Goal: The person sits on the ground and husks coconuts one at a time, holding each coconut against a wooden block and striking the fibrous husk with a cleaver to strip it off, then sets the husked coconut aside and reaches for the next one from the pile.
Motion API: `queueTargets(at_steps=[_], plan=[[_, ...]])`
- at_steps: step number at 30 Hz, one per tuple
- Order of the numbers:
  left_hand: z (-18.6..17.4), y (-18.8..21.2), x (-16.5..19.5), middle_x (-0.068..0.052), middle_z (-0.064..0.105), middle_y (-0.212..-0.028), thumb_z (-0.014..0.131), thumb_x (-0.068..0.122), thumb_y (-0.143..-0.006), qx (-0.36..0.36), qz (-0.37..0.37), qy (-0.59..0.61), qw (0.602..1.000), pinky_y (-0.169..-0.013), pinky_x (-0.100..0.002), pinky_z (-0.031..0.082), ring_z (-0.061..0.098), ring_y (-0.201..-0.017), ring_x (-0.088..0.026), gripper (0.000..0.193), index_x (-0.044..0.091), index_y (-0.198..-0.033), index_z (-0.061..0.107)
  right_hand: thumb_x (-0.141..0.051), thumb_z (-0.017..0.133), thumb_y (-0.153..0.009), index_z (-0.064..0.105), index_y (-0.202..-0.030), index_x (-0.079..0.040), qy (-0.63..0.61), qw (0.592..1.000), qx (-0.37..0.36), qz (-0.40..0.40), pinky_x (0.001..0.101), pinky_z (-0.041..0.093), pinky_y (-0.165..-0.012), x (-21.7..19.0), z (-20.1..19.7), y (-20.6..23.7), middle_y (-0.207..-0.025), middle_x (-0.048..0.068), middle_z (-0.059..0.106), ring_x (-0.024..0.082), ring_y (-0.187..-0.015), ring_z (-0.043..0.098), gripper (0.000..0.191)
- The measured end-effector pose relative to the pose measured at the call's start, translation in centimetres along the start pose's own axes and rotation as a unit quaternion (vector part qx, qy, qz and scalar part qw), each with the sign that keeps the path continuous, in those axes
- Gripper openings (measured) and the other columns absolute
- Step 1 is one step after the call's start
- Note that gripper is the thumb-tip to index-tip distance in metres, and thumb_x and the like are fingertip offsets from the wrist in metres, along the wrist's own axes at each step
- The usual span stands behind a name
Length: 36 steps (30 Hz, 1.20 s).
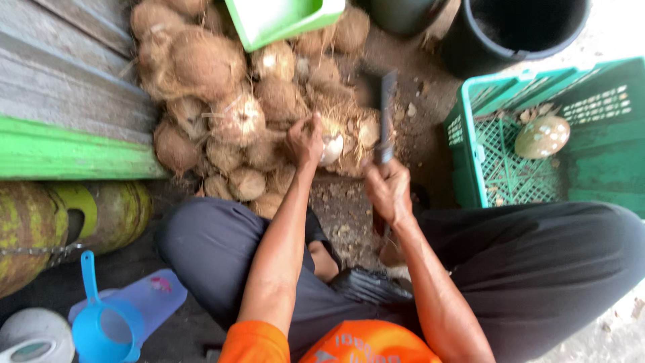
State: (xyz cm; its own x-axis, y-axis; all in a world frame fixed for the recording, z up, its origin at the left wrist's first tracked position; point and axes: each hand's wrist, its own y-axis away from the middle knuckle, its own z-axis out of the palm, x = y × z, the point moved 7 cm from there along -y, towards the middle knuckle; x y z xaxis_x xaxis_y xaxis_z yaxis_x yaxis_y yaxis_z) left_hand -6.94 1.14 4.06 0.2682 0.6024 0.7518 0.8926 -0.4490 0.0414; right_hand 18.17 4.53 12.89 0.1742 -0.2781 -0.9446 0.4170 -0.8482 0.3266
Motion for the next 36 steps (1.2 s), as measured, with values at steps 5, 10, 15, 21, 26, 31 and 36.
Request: queueTargets(at_steps=[5, 10, 15, 21, 26, 31, 36], plan=[[0.2, 0.5, -0.3, -0.003, 0.071, -0.073, 0.056, 0.065, -0.095, -0.057, -0.055, 0.03, 0.996, -0.053, -0.036, 0.04, 0.057, -0.059, -0.017, 0.057, 0.017, -0.114, 0.079, -0.029, 0.069, -0.095, 0.055, -0.072, -0.013, -0.036, 0.999, 0.016, 0.018, 0.0266, 0.035, -0.044, 1.9, 1.3, 0.0, -0.055, -0.002, 0.051, 0.008, -0.048, 0.045, 0.031], [0.2, 1.2, -0.7, -0.009, 0.069, -0.075, 0.056, 0.063, -0.1, -0.056, -0.078, 0.074, 0.993, -0.063, -0.043, 0.047, 0.059, -0.067, -0.023, 0.063, 0.007, -0.1, 0.083, -0.031, 0.073, -0.097, 0.054, -0.074, -0.012, 0.215, 0.976, -0.018, -0.042, 0.0274, 0.038, -0.049, 2.4, 1.6, -0.5, -0.058, -0.001, 0.049, 0.008, -0.055, 0.045, 0.036], [-0.5, 0.7, 0.6, -0.008, 0.074, -0.092, 0.065, 0.059, -0.103, 0.04, 0.033, 0.078, 0.996, -0.07, -0.047, 0.053, 0.067, -0.078, -0.018, 0.057, 0.004, -0.109, 0.078, -0.03, 0.067, -0.101, 0.052, -0.079, -0.004, 0.044, 0.998, 0.026, -0.028, 0.0428, 0.031, -0.051, 1.6, 1.3, -0.1, -0.064, 0.003, 0.047, 0.016, -0.057, 0.04, 0.037], [0.5, 2.1, -0.7, -0.009, 0.062, -0.064, 0.053, 0.05, -0.1, -0.064, -0.135, 0.106, 0.983, -0.048, -0.038, 0.035, 0.042, -0.049, -0.015, 0.043, 0.014, -0.095, 0.076, -0.04, 0.065, -0.093, 0.067, -0.101, -0.011, 0.264, 0.962, -0.033, 0.054, 0.044, 0.049, -0.056, 1.3, 2.5, -0.6, -0.062, 0.011, 0.064, 0.022, -0.054, 0.061, 0.03], [0.1, 2.0, -0.1, 0.003, 0.066, -0.069, 0.051, 0.042, -0.1, -0.036, -0.05, 0.116, 0.991, -0.046, -0.033, 0.033, 0.041, -0.048, -0.011, 0.038, 0.014, -0.084, 0.072, -0.044, 0.067, -0.097, 0.07, -0.089, -0.003, 0.3, 0.952, -0.046, 0.046, 0.0442, 0.049, -0.062, 2.0, 2.8, -0.4, -0.063, 0.018, 0.063, 0.026, -0.058, 0.06, 0.042], [-0.2, 1.6, 0.2, -0.004, 0.072, -0.081, 0.055, 0.045, -0.104, 0.022, 0.018, 0.075, 0.997, -0.075, -0.04, 0.049, 0.063, -0.073, -0.016, 0.04, 0.013, -0.088, 0.074, -0.042, 0.067, -0.096, 0.063, -0.086, -0.001, 0.284, 0.958, -0.042, 0.014, 0.0422, 0.048, -0.06, 2.6, 2.8, -0.5, -0.061, 0.014, 0.056, 0.023, -0.058, 0.05, 0.043], [1.2, 2.0, -1.2, -0.009, 0.073, -0.088, 0.051, 0.051, -0.101, -0.053, -0.113, 0.062, 0.99, -0.076, -0.044, 0.056, 0.069, -0.081, -0.025, 0.045, 0.012, -0.094, 0.072, -0.043, 0.069, -0.097, 0.057, -0.08, -0.001, 0.279, 0.959, -0.048, 0.027, 0.0414, 0.045, -0.058, 2.6, 2.6, -0.3, -0.059, 0.009, 0.05, 0.019, -0.059, 0.044, 0.047]])
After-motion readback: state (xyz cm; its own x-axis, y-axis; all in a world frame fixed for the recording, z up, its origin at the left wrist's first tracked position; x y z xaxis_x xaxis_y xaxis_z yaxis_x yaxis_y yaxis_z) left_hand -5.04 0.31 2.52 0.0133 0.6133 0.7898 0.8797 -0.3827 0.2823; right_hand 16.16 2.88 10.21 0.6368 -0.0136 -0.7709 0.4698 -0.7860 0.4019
